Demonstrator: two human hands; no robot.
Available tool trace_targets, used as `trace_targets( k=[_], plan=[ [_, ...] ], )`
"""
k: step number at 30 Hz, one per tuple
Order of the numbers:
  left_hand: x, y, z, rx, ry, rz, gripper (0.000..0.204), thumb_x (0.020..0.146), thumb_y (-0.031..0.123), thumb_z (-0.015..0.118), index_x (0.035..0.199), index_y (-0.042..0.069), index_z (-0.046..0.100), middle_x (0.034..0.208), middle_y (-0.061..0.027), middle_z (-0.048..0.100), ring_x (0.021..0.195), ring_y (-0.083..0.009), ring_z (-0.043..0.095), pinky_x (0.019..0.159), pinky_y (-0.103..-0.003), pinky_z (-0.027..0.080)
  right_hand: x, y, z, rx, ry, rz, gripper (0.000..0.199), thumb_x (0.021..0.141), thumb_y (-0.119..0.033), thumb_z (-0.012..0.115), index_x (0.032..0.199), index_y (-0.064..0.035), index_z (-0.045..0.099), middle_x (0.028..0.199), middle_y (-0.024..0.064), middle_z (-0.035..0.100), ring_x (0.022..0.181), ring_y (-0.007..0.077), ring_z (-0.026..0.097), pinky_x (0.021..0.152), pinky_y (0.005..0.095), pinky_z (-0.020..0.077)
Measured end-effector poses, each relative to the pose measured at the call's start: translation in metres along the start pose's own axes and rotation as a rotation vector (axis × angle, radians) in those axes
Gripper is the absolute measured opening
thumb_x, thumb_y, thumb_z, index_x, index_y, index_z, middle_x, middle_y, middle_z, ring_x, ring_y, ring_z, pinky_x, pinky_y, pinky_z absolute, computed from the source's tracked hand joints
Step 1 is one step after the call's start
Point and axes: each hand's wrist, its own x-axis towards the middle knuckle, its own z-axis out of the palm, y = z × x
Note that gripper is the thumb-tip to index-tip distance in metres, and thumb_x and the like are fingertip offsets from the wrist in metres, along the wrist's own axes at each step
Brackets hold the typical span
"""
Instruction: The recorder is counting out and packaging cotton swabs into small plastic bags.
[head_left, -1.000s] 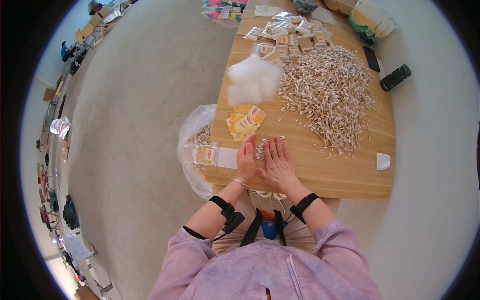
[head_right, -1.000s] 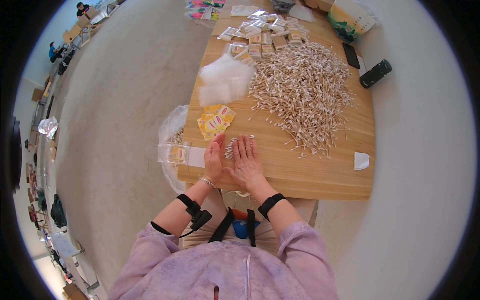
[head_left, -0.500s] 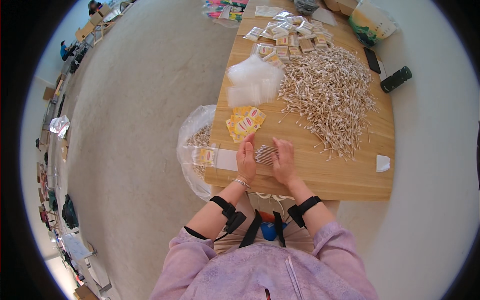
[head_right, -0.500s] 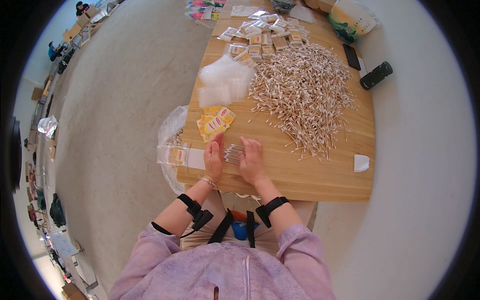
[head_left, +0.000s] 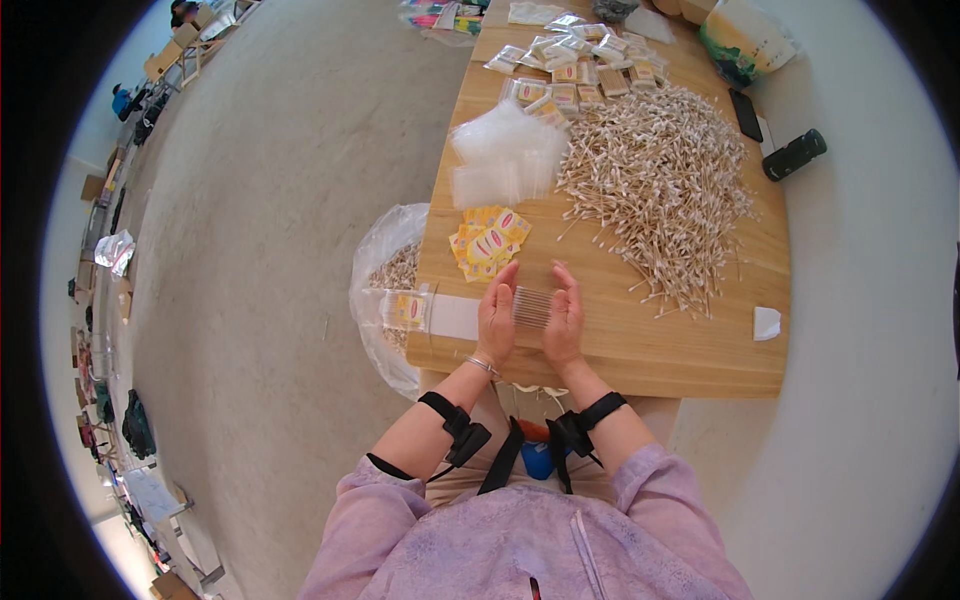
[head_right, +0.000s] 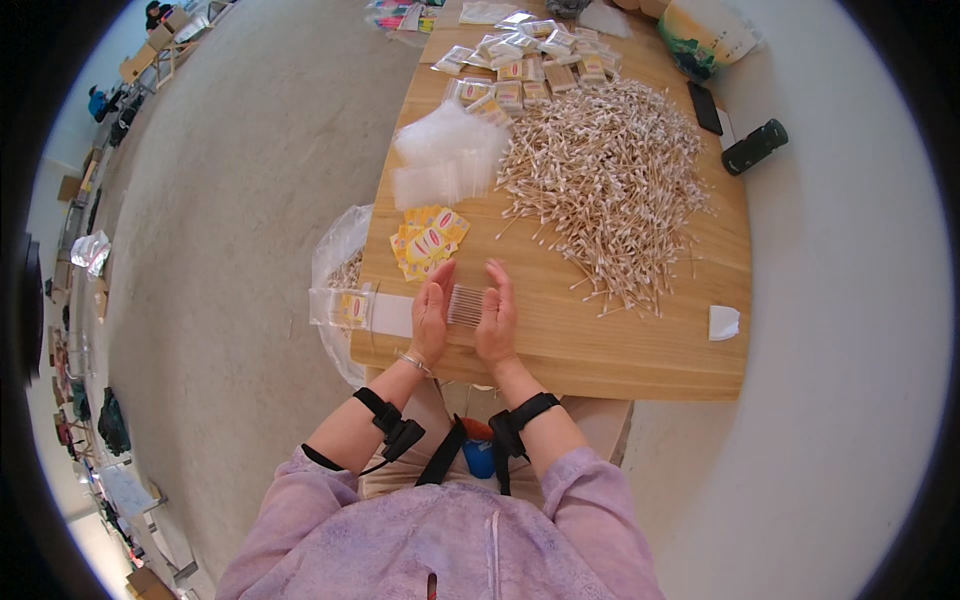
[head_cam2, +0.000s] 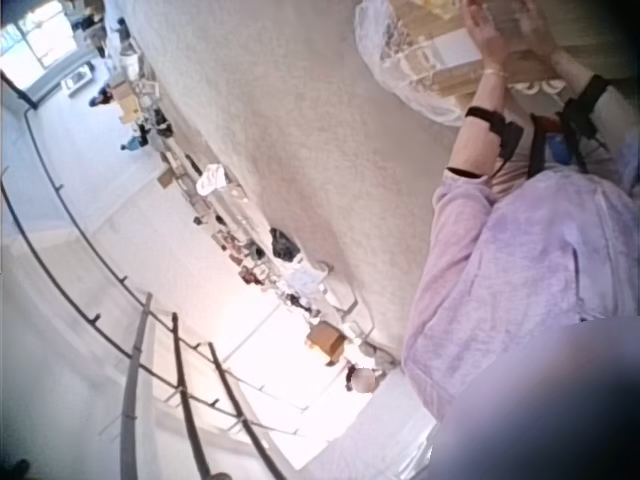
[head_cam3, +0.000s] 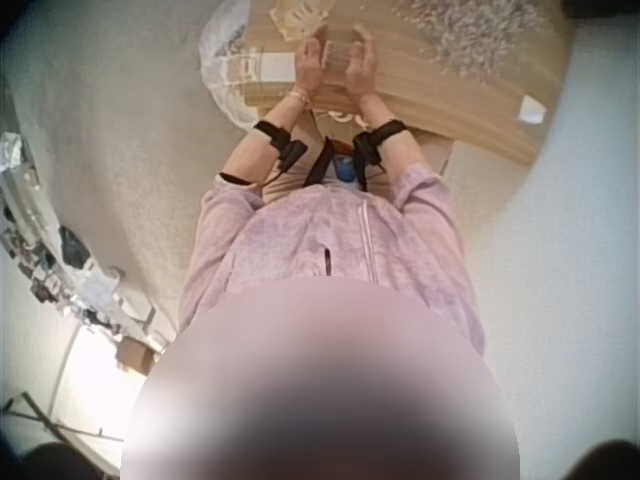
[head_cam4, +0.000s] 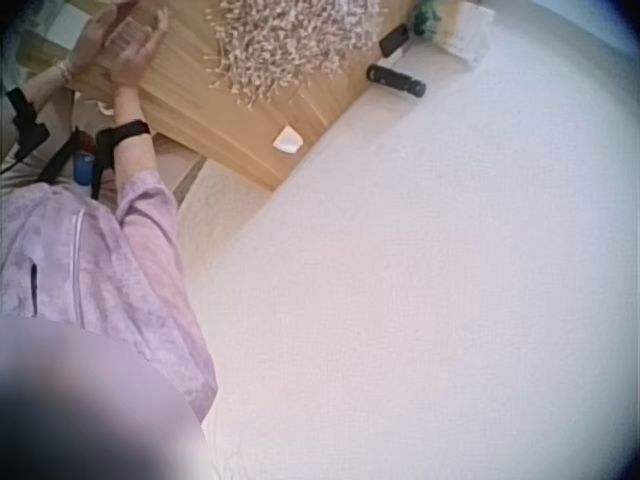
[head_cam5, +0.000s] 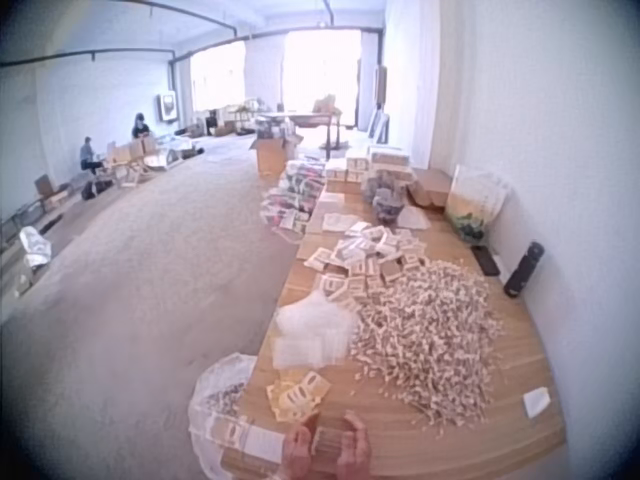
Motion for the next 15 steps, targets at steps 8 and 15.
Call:
trace_targets(
  k=[8, 15],
  plan=[
    [0.002, 0.001, -0.002, -0.064, 0.052, 0.042, 0.048, 0.102, 0.032, 0.037, 0.134, -0.003, 0.042, 0.135, -0.0134, 0.047, 0.127, -0.0204, 0.041, 0.108, -0.031, 0.029, -0.005, -0.001, 0.001, 0.003, 0.052, 0.070, 0.039, 0.101, -0.024, 0.033, 0.128, 0.0013, 0.045, 0.139, 0.0184, 0.042, 0.136, 0.0300, 0.031, 0.111, 0.0374, 0.0228],
    [-0.002, -0.001, -0.004, -0.036, 0.020, 0.006, 0.050, 0.101, 0.033, 0.037, 0.133, -0.004, 0.043, 0.136, -0.0137, 0.047, 0.127, -0.0208, 0.042, 0.108, -0.031, 0.029, -0.004, 0.003, -0.003, -0.080, -0.001, -0.033, 0.046, 0.100, -0.025, 0.037, 0.137, 0.0023, 0.037, 0.145, 0.0202, 0.034, 0.138, 0.0324, 0.026, 0.112, 0.0409, 0.0211]
  ],
)
